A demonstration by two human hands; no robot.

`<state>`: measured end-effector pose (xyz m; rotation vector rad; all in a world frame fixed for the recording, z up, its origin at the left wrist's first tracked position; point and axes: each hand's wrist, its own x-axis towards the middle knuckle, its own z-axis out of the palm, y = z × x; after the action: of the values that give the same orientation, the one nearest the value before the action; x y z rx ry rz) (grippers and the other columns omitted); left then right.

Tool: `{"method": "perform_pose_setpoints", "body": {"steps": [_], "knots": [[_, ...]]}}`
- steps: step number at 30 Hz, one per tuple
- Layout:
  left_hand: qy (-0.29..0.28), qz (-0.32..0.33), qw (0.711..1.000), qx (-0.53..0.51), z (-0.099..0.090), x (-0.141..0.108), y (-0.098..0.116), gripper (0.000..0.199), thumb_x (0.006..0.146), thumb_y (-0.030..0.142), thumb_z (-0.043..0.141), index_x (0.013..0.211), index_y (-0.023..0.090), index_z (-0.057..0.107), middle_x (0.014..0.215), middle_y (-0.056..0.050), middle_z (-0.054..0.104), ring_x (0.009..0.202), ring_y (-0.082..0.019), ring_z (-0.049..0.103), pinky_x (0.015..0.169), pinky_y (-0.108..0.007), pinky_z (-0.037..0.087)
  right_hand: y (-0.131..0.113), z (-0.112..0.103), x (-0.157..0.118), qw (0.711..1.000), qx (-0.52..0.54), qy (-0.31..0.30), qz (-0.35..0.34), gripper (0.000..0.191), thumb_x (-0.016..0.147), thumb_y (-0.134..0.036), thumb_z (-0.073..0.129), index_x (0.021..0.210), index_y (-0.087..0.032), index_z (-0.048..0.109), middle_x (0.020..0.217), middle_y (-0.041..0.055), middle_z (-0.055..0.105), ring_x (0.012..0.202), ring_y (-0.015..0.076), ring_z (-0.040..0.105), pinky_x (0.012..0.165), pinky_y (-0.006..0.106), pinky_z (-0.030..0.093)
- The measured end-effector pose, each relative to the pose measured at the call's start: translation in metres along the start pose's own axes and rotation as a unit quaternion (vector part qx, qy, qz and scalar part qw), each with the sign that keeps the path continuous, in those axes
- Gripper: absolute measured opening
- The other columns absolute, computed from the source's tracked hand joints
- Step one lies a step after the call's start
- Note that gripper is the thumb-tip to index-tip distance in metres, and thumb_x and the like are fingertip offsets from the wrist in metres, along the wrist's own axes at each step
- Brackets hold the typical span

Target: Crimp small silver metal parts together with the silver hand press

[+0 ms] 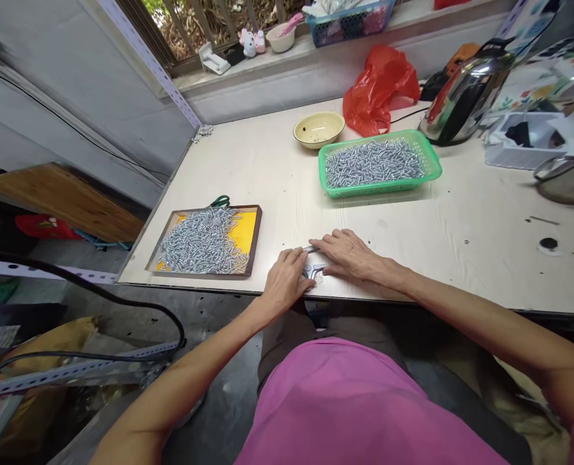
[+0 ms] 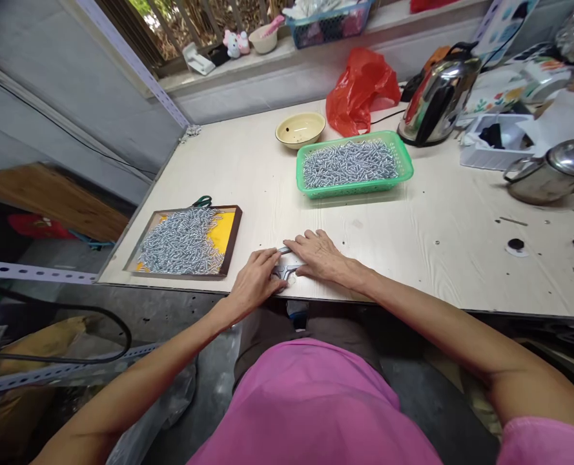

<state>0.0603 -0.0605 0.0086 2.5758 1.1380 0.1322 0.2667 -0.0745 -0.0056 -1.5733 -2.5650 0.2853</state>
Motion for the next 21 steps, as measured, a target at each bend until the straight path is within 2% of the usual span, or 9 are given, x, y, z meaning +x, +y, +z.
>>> {"method": "perform_pose_setpoints", "body": {"steps": [3,6,9,13,17,21], "knots": [[-0.043,0.065,0.997,0.004,0.005,0.017,-0.002,0.061,0.077,0.024,0.067,0.133,0.014,0.045,0.143,-0.015,0.044,0.133,-0.028,0.037,0.110,-0.044,0.033,-0.001,-0.001,0.001,1.000,0.017,0.004,-0.001,0.066,0.080,-0.039,0.069,0.136,-0.016,0.043,0.111,0.0122,0.062,0.101,0.0265,0.050,0.085,0.038,0.036],[-0.056,0.068,0.996,0.016,0.004,0.030,-0.005,0.056,0.080,0.022,0.060,0.133,0.015,0.045,0.136,-0.014,0.050,0.125,-0.027,0.046,0.106,-0.042,0.038,0.002,-0.001,0.002,0.999,0.041,0.014,-0.016,0.075,0.077,-0.038,0.072,0.139,-0.012,0.038,0.114,0.0136,0.060,0.102,0.0259,0.050,0.086,0.038,0.039],[-0.044,0.061,0.995,0.066,0.002,0.041,-0.008,0.057,0.082,0.030,0.058,0.135,0.013,0.044,0.129,-0.015,0.054,0.115,-0.030,0.050,0.098,-0.044,0.043,0.007,0.000,0.005,0.998,0.053,0.037,0.010,0.082,0.073,-0.049,0.073,0.135,-0.008,0.040,0.117,0.0172,0.057,0.104,0.0276,0.049,0.087,0.041,0.042],[-0.059,0.053,0.992,0.099,-0.001,0.056,-0.010,0.058,0.084,0.042,0.056,0.134,0.015,0.047,0.119,-0.014,0.059,0.108,-0.030,0.053,0.090,-0.042,0.046,0.009,0.001,0.012,0.998,0.035,0.034,0.045,0.071,0.072,-0.065,0.066,0.116,-0.010,0.055,0.105,0.0163,0.060,0.098,0.0291,0.052,0.083,0.044,0.045],[-0.067,0.040,0.994,0.078,-0.005,0.062,-0.017,0.051,0.085,0.046,0.051,0.127,0.017,0.054,0.113,-0.012,0.061,0.106,-0.028,0.055,0.089,-0.040,0.046,0.010,0.000,0.024,0.998,-0.001,0.039,0.050,0.059,0.077,-0.063,0.061,0.109,-0.014,0.059,0.099,0.0121,0.062,0.093,0.0271,0.054,0.076,0.040,0.048],[-0.063,0.005,0.996,0.055,-0.003,0.064,-0.036,0.046,0.080,0.040,0.054,0.122,0.021,0.059,0.114,-0.009,0.062,0.107,-0.026,0.056,0.093,-0.037,0.044,0.014,-0.008,0.043,0.999,-0.054,0.004,0.002,0.052,0.074,-0.061,0.064,0.097,-0.015,0.064,0.092,0.0090,0.064,0.087,0.0252,0.057,0.065,0.035,0.050]]}}
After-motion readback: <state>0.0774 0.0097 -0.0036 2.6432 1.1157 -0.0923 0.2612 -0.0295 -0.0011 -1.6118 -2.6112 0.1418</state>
